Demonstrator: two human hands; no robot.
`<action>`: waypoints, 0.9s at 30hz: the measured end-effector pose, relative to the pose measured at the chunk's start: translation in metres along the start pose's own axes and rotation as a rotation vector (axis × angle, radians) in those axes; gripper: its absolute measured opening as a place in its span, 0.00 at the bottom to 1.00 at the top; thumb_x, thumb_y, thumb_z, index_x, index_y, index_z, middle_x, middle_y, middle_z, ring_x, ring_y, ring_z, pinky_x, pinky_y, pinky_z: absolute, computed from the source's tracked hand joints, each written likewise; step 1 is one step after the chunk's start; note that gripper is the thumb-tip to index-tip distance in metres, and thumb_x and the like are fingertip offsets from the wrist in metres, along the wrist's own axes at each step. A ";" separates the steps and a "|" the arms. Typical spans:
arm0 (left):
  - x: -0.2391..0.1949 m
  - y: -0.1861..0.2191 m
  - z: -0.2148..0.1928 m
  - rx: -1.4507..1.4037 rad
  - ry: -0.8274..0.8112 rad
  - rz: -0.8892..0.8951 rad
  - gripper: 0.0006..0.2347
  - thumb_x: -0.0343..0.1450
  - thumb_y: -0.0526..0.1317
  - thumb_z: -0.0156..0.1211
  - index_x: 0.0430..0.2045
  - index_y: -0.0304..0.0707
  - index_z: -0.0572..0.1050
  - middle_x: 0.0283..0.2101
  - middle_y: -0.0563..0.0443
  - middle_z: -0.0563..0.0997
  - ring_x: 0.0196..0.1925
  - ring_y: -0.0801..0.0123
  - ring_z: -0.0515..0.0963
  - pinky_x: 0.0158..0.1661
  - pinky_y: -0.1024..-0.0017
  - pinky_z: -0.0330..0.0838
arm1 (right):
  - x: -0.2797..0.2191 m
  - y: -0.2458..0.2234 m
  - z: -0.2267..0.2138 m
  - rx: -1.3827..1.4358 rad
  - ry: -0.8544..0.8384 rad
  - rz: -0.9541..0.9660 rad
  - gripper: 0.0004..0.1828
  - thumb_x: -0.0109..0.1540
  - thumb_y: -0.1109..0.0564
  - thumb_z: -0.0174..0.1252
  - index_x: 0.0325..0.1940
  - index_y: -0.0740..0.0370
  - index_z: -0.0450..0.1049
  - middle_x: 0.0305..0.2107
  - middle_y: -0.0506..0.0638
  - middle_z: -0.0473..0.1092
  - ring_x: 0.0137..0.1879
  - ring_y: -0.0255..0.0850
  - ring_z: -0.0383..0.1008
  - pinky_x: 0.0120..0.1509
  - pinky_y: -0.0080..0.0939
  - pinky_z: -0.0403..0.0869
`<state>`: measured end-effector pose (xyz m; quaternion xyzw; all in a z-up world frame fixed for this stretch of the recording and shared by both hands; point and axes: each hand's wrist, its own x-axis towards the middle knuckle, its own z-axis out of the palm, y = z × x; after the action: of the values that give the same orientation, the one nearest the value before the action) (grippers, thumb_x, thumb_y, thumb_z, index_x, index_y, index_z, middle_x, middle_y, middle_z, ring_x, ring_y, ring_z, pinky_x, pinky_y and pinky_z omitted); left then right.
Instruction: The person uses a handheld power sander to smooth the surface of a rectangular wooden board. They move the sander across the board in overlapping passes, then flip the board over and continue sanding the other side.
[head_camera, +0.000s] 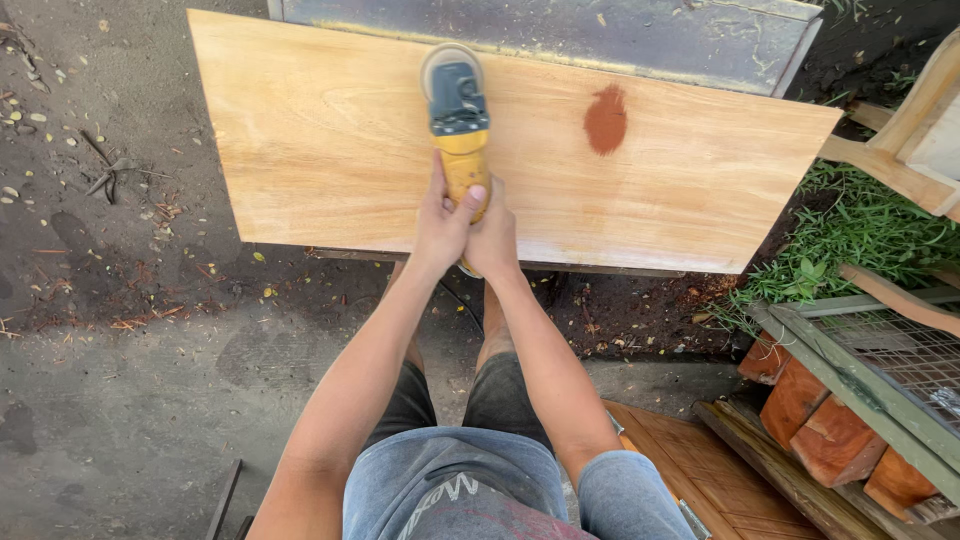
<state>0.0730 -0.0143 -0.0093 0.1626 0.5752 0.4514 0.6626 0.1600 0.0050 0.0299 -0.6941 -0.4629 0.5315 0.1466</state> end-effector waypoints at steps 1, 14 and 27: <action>0.002 -0.005 0.012 0.032 -0.018 -0.022 0.40 0.75 0.38 0.60 0.74 0.30 0.35 0.65 0.37 0.72 0.62 0.66 0.76 0.60 0.70 0.72 | 0.001 0.005 -0.010 0.015 0.035 0.004 0.36 0.59 0.46 0.67 0.65 0.62 0.60 0.45 0.63 0.78 0.52 0.54 0.82 0.53 0.49 0.77; 0.009 -0.031 0.125 0.259 -0.111 -0.062 0.41 0.71 0.45 0.64 0.75 0.33 0.43 0.49 0.40 0.81 0.43 0.70 0.81 0.44 0.73 0.76 | 0.011 0.078 -0.103 0.052 0.183 0.089 0.30 0.63 0.50 0.64 0.64 0.63 0.61 0.49 0.61 0.76 0.55 0.50 0.80 0.56 0.48 0.76; -0.011 0.009 0.066 0.549 0.054 -0.160 0.41 0.67 0.55 0.61 0.76 0.48 0.48 0.26 0.39 0.80 0.27 0.62 0.79 0.33 0.67 0.74 | 0.008 0.074 -0.049 0.161 0.018 -0.077 0.25 0.63 0.59 0.61 0.63 0.65 0.63 0.51 0.56 0.72 0.56 0.43 0.74 0.60 0.44 0.74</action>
<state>0.1302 0.0015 0.0231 0.2780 0.7042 0.2290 0.6119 0.2394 -0.0137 -0.0072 -0.6664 -0.4438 0.5547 0.2262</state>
